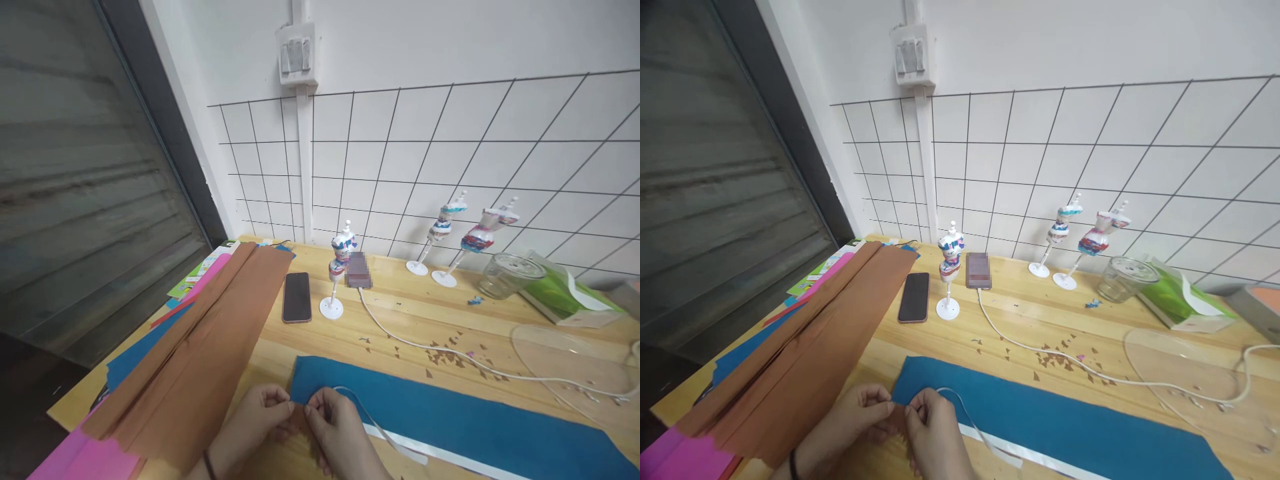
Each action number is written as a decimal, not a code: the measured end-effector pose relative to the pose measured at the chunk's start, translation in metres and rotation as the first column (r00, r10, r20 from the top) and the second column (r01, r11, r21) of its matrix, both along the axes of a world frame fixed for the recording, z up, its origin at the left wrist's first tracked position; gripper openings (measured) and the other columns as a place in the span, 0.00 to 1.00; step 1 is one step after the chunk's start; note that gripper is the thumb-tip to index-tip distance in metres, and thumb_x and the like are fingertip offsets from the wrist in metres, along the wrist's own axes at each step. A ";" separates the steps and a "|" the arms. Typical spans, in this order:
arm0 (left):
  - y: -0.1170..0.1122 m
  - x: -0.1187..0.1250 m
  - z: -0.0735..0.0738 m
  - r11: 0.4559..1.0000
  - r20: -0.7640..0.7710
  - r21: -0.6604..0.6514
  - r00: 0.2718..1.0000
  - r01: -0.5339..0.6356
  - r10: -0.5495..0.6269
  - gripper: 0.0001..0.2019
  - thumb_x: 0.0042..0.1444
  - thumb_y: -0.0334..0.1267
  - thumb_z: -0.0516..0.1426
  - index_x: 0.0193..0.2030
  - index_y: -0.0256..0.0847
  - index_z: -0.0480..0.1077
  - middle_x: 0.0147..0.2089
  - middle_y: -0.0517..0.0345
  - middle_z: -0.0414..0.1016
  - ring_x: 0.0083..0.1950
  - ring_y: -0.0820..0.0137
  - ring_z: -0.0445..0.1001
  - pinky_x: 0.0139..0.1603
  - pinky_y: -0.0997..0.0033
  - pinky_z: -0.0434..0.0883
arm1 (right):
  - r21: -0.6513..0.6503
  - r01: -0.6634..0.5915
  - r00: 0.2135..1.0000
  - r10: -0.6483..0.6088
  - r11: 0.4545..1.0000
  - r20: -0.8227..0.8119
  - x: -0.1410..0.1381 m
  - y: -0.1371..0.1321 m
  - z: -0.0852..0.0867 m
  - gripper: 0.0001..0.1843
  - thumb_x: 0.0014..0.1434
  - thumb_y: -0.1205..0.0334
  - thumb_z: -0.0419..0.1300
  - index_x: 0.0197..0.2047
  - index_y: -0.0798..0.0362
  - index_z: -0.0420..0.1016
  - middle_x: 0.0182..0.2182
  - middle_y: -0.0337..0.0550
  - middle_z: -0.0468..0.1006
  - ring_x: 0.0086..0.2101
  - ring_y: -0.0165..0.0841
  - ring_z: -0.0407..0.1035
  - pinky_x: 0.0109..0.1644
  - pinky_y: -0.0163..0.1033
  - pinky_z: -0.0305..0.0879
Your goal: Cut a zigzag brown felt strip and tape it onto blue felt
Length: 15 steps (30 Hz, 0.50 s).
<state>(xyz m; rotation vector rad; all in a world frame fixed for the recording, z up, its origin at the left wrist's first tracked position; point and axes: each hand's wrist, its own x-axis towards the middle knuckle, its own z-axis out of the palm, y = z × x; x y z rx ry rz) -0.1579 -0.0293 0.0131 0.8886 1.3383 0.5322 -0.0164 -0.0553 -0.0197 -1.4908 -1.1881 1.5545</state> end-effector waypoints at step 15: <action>-0.001 -0.001 0.005 0.999 0.004 0.040 1.000 0.023 -0.023 0.13 0.34 0.43 0.61 0.20 0.37 0.63 0.20 0.64 0.67 0.26 0.72 0.67 0.30 0.73 0.64 | -0.067 0.018 1.000 -0.017 0.998 0.009 -0.001 0.004 -0.002 0.06 0.51 0.65 0.52 0.25 0.50 0.57 0.11 0.21 0.57 0.05 0.20 0.52 0.04 0.23 0.44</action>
